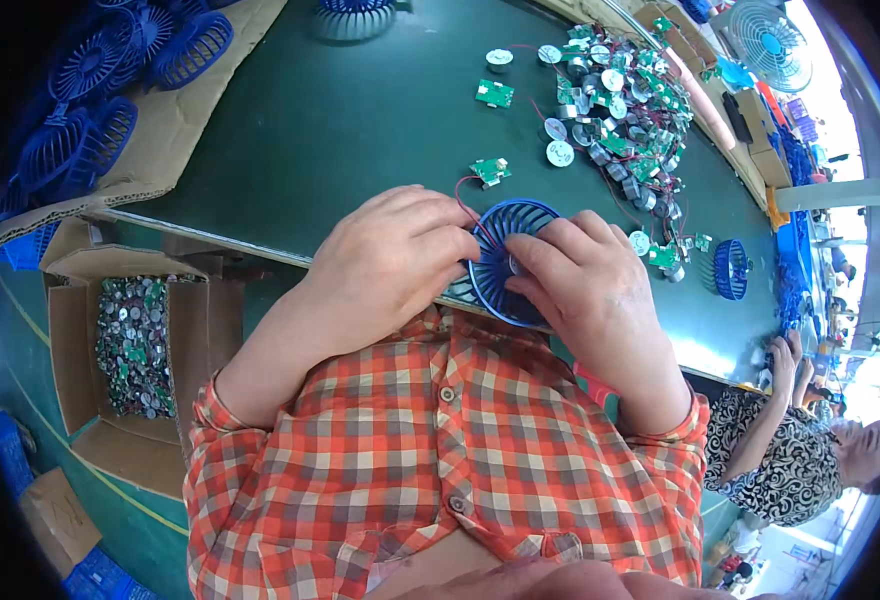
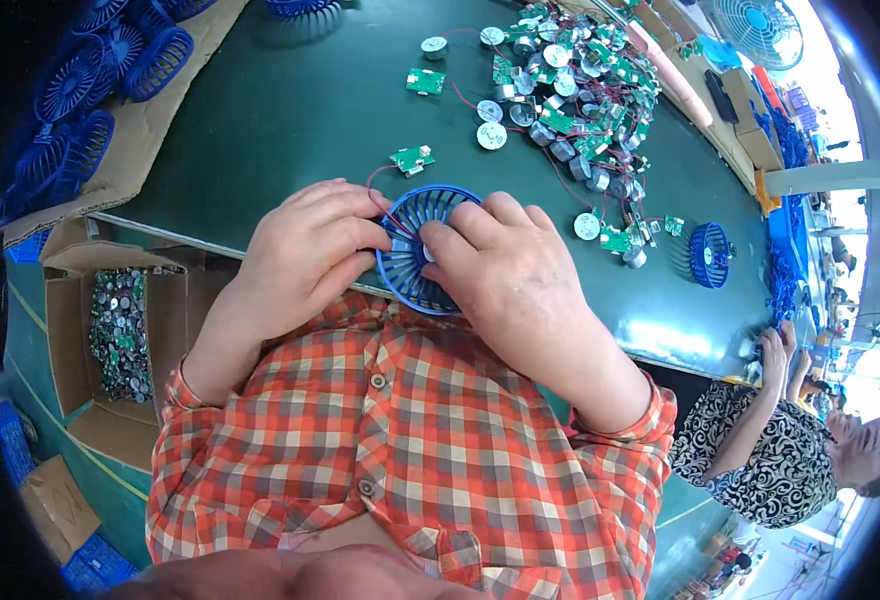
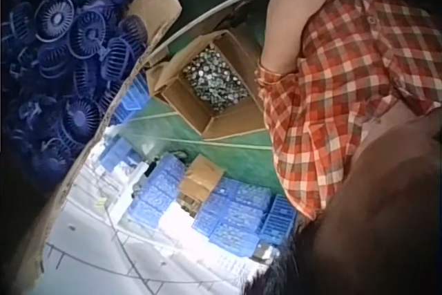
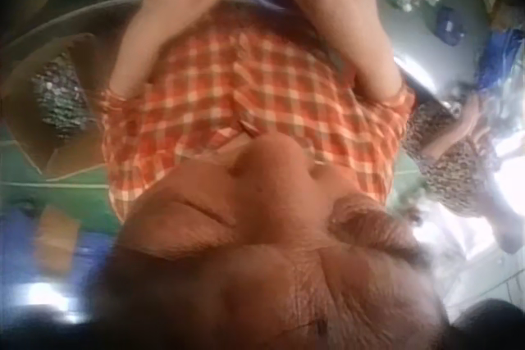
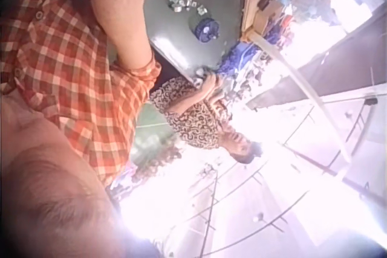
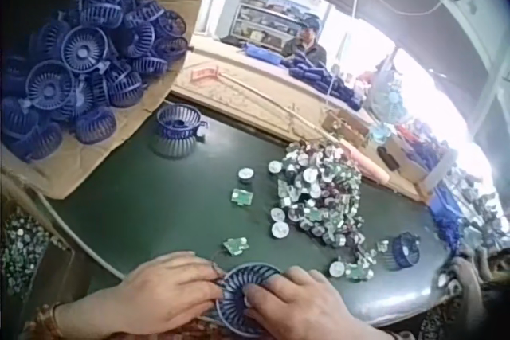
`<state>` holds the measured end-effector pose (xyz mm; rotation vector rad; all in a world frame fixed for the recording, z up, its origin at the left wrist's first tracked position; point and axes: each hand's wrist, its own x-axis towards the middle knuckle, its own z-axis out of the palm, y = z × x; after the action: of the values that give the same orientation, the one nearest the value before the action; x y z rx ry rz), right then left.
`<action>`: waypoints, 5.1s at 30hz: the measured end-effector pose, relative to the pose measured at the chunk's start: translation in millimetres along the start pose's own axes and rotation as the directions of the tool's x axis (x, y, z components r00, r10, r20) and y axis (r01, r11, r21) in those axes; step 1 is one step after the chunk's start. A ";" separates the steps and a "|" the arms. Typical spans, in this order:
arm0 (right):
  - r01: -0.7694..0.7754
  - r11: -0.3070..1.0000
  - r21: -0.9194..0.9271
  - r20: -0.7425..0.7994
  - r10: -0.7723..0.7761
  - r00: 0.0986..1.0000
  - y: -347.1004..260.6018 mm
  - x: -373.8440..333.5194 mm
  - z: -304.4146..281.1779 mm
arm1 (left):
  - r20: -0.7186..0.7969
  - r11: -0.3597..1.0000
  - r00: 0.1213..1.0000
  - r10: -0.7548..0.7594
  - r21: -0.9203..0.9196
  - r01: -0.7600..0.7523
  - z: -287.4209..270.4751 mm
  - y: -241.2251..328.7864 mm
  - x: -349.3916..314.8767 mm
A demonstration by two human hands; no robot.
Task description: The person assembles fans by inserting motors and circuit boards into fan grilles by hand, then uses a hook to tip a box and pour more fan grilles onto the table.
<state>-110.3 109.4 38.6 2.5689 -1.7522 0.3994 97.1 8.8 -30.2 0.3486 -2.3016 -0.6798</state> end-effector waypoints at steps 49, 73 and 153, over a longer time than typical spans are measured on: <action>-0.021 0.996 0.085 -0.536 0.064 0.842 55.7 -85.2 5.3 | -0.097 0.566 0.916 -0.388 0.760 0.320 -81.7 -137.3 115.6; -0.588 0.802 0.105 -0.399 0.575 0.714 100.0 -97.9 -30.8 | -0.138 0.975 0.990 -0.026 0.216 0.056 -11.5 2.5 6.9; 0.008 0.889 0.458 -0.493 0.246 0.835 116.5 93.6 -72.7 | 0.018 0.999 1.000 -0.008 0.036 0.007 -15.7 -7.0 -9.7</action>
<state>-199.9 -9.3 112.8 2.2216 -1.7433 1.5265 115.3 1.2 -29.7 0.3693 -2.3331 -0.6484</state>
